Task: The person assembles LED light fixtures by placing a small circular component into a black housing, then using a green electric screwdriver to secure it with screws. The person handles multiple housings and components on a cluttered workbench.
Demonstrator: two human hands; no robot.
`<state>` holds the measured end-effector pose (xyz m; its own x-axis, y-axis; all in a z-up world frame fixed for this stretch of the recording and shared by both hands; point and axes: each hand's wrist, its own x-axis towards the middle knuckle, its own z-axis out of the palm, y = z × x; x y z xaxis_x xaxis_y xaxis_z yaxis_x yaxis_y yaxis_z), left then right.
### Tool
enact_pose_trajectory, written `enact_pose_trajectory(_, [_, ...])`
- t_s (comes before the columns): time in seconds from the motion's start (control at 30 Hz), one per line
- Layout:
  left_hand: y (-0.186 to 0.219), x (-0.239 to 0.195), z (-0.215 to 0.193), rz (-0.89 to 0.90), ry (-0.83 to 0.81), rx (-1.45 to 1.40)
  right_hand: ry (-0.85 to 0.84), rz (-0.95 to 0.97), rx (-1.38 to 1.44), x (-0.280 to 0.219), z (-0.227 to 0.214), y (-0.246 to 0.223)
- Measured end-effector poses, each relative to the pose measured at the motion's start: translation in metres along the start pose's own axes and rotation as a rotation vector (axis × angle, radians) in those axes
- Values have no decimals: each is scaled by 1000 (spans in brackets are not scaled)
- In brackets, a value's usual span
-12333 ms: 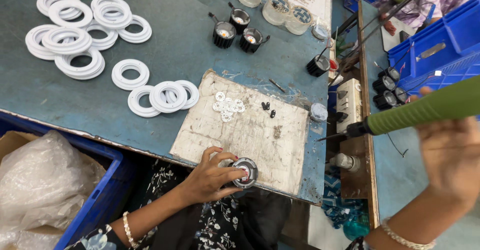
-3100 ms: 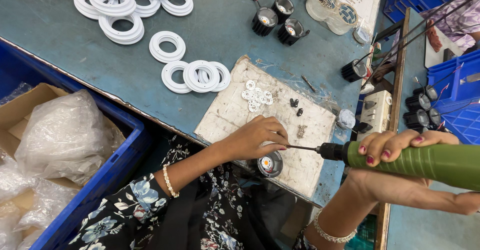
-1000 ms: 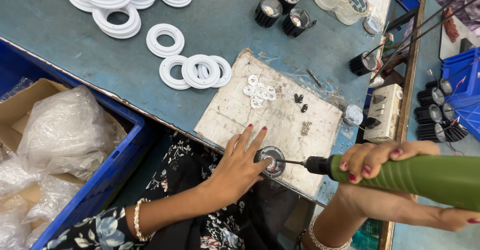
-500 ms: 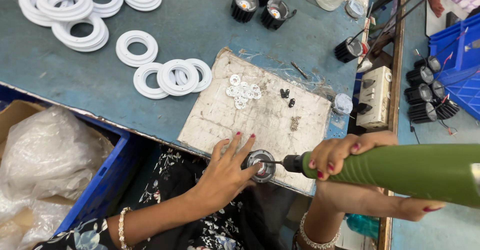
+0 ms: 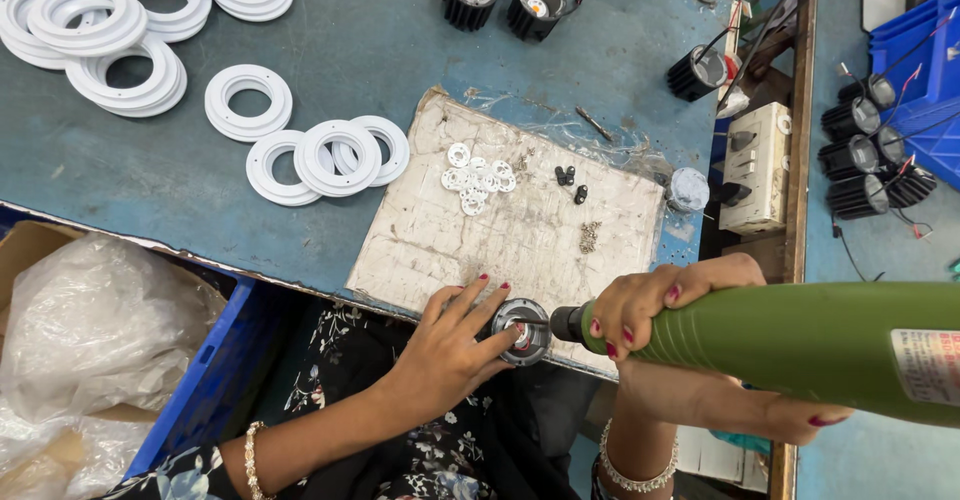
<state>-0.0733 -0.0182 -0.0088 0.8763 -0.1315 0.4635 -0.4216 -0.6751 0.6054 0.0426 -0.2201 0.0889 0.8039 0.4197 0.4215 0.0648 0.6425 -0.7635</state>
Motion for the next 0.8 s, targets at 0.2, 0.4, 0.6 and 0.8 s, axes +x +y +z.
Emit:
enact_pose_trajectory(0.2, [1,2,-4,-1,-13,-26,70,-16,-47,-2,10,6])
enact_pose_trajectory(0.4, [1,3,-5,-25,-6,-115,212,43,-210,4,24,2])
enact_pose_trajectory(0.6, [0,2,-5,-53,10,-173,250,35,-233,9,42,11])
enact_pose_trajectory(0.8, [1,0,-3,-77,-7,-185,275,49,-244,16,50,8])
